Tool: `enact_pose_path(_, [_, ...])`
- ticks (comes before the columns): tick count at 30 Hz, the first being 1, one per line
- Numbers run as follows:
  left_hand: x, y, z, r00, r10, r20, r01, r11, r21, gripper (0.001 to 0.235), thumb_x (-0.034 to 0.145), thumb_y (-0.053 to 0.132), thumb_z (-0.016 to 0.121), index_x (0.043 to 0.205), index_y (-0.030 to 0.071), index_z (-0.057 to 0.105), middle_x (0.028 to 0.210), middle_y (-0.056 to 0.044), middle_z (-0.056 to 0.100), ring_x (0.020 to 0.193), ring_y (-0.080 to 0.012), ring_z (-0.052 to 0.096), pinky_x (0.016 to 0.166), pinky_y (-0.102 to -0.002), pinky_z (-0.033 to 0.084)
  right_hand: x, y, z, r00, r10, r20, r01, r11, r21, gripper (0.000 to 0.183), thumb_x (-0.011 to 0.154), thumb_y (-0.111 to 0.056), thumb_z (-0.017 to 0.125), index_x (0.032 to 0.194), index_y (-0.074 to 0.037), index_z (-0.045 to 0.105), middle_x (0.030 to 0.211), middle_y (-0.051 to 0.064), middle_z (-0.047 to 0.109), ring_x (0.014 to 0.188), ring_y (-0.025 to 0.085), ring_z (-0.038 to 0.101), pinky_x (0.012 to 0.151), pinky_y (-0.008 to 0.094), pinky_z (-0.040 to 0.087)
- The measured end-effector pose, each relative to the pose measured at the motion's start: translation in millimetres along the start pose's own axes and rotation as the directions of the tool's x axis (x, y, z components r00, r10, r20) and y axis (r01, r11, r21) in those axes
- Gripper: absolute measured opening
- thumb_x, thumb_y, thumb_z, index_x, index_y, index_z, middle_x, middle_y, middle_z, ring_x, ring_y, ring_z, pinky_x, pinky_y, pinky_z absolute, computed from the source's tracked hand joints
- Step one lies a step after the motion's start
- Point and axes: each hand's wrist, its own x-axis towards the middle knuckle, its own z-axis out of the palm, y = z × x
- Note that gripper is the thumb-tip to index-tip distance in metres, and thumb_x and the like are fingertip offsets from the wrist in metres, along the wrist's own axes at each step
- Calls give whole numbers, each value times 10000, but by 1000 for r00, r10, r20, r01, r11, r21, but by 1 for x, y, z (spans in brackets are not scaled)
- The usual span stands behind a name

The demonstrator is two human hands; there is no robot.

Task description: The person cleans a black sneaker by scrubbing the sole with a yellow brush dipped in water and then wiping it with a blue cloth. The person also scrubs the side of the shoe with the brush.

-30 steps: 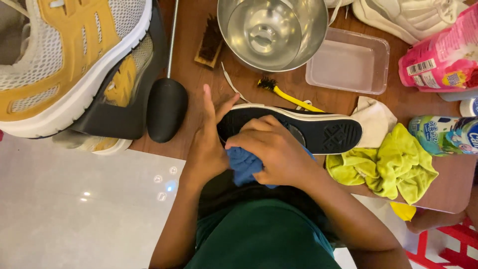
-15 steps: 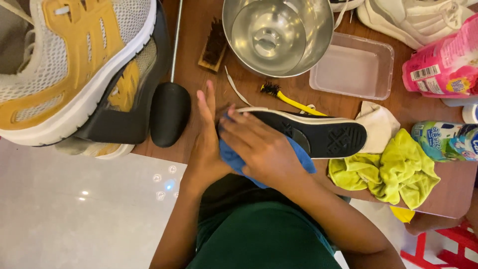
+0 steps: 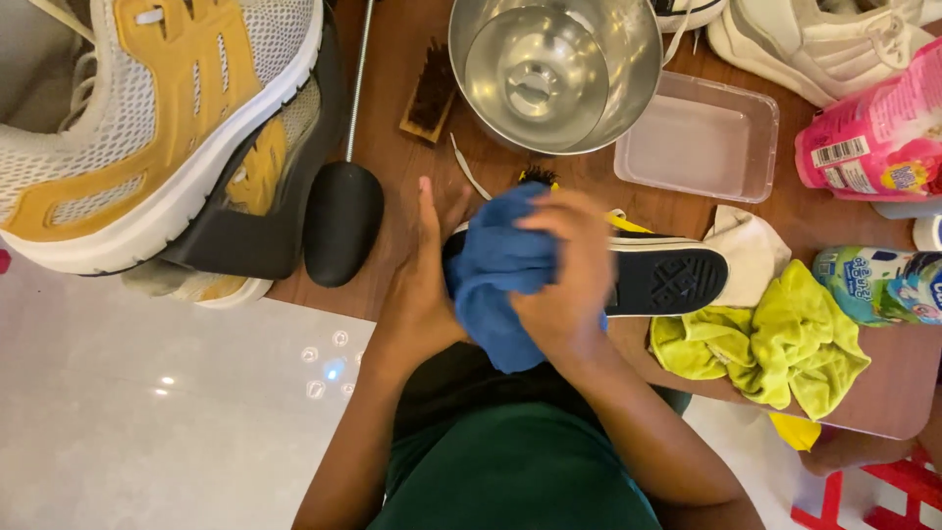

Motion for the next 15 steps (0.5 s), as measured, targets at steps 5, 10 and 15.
enact_pose_path(5, [-5, -21, 4, 998, -63, -2, 63, 997, 49, 1349, 734, 138, 887, 1623, 39, -124, 1606, -268, 406, 1408, -434, 496, 1164, -552, 419, 4, -10, -2, 792, -302, 531, 333, 942, 39, 499, 727, -24, 816, 1211, 47, 714, 1323, 194, 683, 1329, 346, 574, 1223, 511, 297])
enact_pose_path(10, [0, -15, 5, 999, -8, 31, 8, 1000, 3, 1342, 713, 93, 860, 1621, 33, -126, 1678, -239, 296, 1478, -410, 412, 1210, -530, 356, -2, 0, -16, 750, -353, 559, 339, 931, 133, 306, 887, -98, 670, 1162, 25, 724, 1254, 160, 711, 1306, 342, 597, 1194, 531, 336])
enact_pose_path(15, [1, -7, 6, 997, 70, 16, -72, 988, 138, 1259, 683, -8, 774, 1631, 11, -53, 1582, -175, 491, 1421, -344, 511, 1190, -458, 401, -10, 15, -13, 793, -365, 488, 254, 926, 280, 181, 938, -186, 616, 900, -58, 738, 893, 65, 708, 981, 297, 713, 1048, 538, 518])
